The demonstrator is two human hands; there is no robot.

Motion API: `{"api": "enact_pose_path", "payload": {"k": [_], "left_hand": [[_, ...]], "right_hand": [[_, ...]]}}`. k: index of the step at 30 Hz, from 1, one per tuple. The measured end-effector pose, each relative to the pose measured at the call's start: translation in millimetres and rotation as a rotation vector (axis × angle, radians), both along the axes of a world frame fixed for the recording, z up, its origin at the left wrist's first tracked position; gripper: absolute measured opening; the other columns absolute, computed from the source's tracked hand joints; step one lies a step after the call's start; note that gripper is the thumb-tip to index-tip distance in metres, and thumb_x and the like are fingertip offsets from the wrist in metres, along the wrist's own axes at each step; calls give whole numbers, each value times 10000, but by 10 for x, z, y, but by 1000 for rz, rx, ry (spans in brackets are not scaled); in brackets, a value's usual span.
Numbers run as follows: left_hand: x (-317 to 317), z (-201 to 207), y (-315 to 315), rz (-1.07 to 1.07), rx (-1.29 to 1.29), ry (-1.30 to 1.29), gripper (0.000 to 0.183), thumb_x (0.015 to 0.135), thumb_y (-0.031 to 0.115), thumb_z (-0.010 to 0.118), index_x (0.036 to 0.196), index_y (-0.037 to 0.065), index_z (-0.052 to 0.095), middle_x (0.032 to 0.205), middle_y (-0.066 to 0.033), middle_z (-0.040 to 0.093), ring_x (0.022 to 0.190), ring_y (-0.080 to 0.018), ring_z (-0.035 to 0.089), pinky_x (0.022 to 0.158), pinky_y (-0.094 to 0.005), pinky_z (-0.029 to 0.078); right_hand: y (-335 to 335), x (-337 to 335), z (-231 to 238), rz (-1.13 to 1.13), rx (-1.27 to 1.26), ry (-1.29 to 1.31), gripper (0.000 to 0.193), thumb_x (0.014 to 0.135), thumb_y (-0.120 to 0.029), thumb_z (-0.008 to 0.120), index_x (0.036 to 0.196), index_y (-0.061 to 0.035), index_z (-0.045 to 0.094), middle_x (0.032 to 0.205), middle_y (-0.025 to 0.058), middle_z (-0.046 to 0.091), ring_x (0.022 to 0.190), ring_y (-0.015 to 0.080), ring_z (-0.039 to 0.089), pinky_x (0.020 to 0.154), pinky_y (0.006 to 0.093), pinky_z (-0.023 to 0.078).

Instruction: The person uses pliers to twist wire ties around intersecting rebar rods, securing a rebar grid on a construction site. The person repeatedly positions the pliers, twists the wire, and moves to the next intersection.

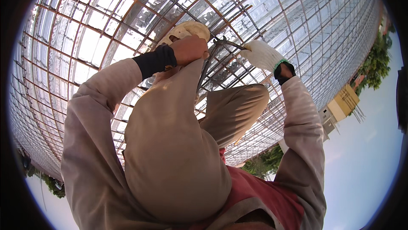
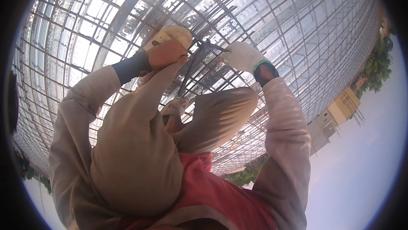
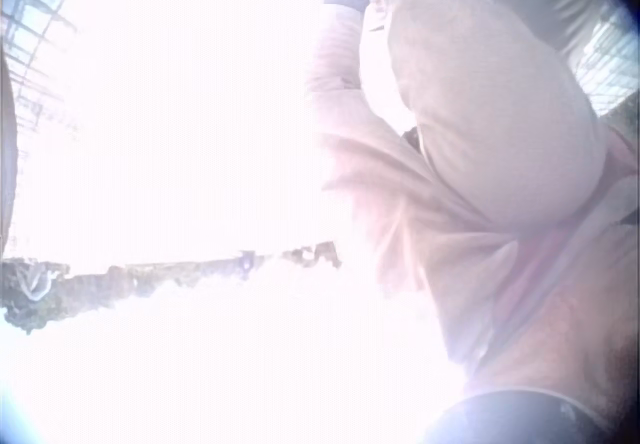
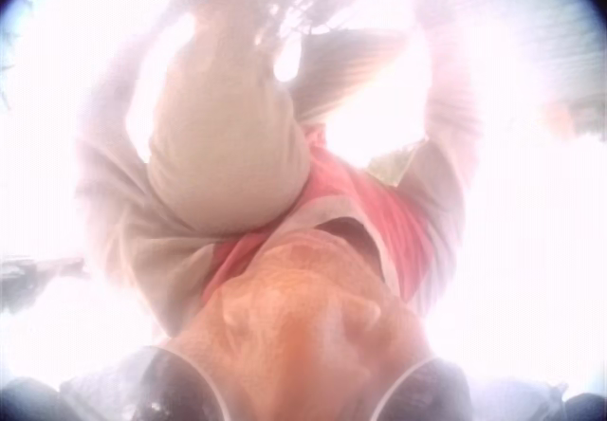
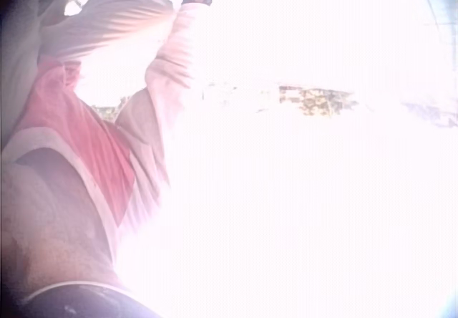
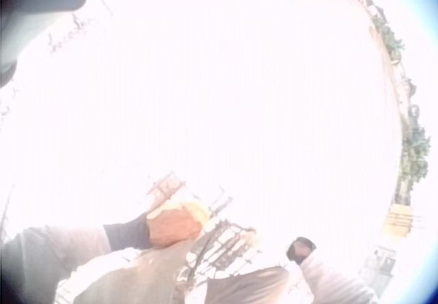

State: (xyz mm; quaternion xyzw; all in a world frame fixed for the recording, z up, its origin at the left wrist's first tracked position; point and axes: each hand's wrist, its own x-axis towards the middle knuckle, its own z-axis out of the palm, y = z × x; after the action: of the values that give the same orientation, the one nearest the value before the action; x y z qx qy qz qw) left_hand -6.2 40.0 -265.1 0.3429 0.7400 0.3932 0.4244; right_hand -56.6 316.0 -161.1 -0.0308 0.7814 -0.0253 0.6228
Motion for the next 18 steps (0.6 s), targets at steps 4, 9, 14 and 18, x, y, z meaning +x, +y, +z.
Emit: {"api": "enact_pose_path", "payload": {"k": [4, 9, 14, 18], "left_hand": [[279, -244, 519, -222, -78, -155, 447, 1049, 363, 603, 1004, -42, 787, 1003, -257, 777, 1020, -425, 765, 908, -532, 567], [370, 12, 680, 228, -10, -1178, 397, 1102, 297, 626, 1145, -79, 748, 1048, -216, 806, 900, -314, 806, 827, -423, 653], [389, 234, 788, 577, 60, -1639, 377, 1148, 247, 583, 1203, -101, 717, 1092, -229, 806, 878, -272, 816, 772, -335, 683], [341, 295, 839, 630, 172, -1673, 395, 1159, 256, 565, 1239, -105, 704, 1129, -222, 802, 965, -271, 811, 822, -358, 683]], "right_hand": [[143, -27, -6, -6, -68, 42, 427, 1012, -330, 587, 1114, 47, 758, 987, 300, 742, 950, 461, 734, 877, 522, 565], [149, 122, -53, -8, -80, 107, 394, 1027, -291, 567, 1081, 50, 756, 976, 310, 738, 966, 488, 731, 874, 532, 569], [-54, 232, 142, 58, 7, 174, 449, 1037, -342, 596, 1149, 69, 738, 1089, 295, 766, 1042, 470, 752, 916, 552, 590], [-307, 302, 458, 137, 27, 247, 463, 1036, -355, 642, 1283, 36, 649, 1063, 265, 771, 1032, 435, 771, 865, 544, 609]]}}
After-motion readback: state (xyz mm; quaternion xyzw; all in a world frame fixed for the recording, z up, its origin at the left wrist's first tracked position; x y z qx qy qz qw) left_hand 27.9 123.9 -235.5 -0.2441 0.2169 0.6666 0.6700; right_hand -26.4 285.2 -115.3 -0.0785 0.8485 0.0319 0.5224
